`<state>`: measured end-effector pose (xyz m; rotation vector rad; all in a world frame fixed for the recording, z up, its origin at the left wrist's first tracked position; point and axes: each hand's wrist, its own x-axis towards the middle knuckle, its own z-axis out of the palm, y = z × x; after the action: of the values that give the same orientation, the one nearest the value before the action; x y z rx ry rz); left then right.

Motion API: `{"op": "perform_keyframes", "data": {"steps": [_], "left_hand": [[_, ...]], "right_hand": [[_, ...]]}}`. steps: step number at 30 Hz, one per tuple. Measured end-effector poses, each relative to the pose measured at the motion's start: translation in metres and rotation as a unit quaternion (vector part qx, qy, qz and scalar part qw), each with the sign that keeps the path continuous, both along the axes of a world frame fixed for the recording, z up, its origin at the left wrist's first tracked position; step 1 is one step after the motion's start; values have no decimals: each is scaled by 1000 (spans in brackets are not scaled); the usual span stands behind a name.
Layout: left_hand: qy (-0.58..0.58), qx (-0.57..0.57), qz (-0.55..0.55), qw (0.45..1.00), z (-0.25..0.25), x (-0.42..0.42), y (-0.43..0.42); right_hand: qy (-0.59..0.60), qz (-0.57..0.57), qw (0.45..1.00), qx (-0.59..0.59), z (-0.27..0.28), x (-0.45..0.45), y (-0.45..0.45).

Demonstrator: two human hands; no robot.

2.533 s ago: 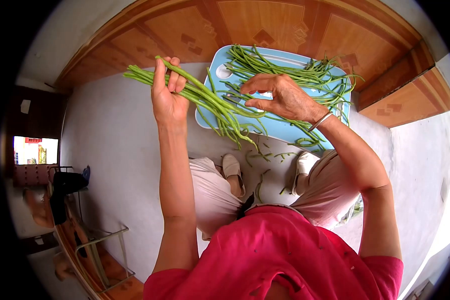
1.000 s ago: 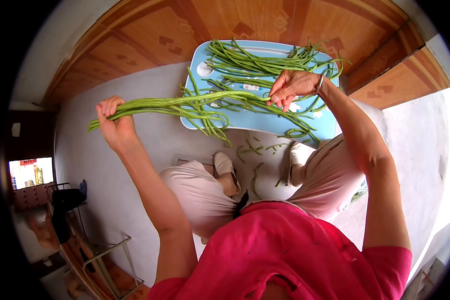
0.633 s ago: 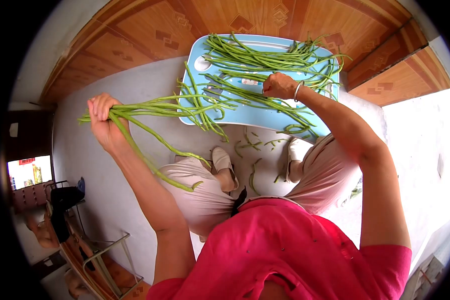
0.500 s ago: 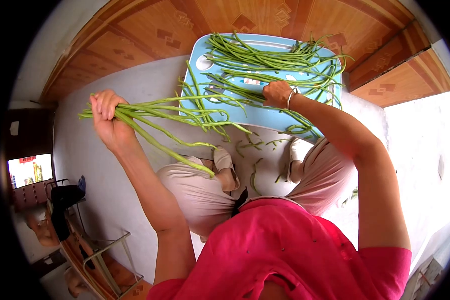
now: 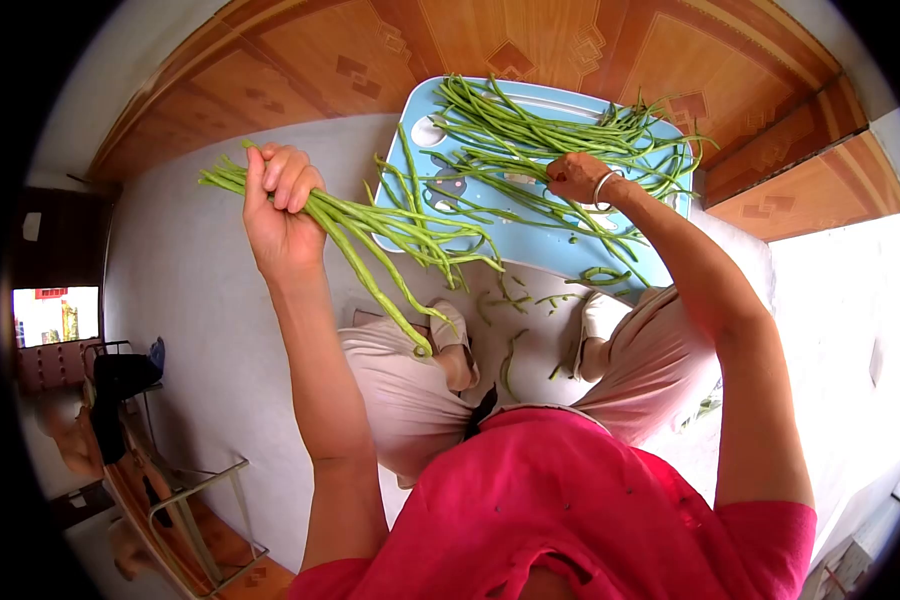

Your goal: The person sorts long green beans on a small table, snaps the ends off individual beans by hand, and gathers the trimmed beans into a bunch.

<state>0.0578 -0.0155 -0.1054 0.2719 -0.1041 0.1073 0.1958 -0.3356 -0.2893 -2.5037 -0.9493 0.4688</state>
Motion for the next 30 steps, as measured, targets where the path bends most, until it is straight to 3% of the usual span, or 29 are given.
{"op": "perform_keyframes", "data": {"steps": [2,3,7,12,23,30], "left_hand": [[6,22,1,1000,-2,2,-6],[11,34,-4,999,-2,3,-10],[38,96,-22,994,-9,8,-23],[95,143,-49,984,-19,14,-66],[157,240,-80,955,-47,33,-87],[96,204,16,974,-32,36,-89]], "right_hand": [[-26,25,993,112,8,9,-13],[-8,8,994,109,15,14,-20],[267,-90,918,278,59,17,-40],[125,-93,925,347,121,1,-45],[98,-133,860,484,173,-25,-54],[172,-31,911,372,180,-42,-56]]}}
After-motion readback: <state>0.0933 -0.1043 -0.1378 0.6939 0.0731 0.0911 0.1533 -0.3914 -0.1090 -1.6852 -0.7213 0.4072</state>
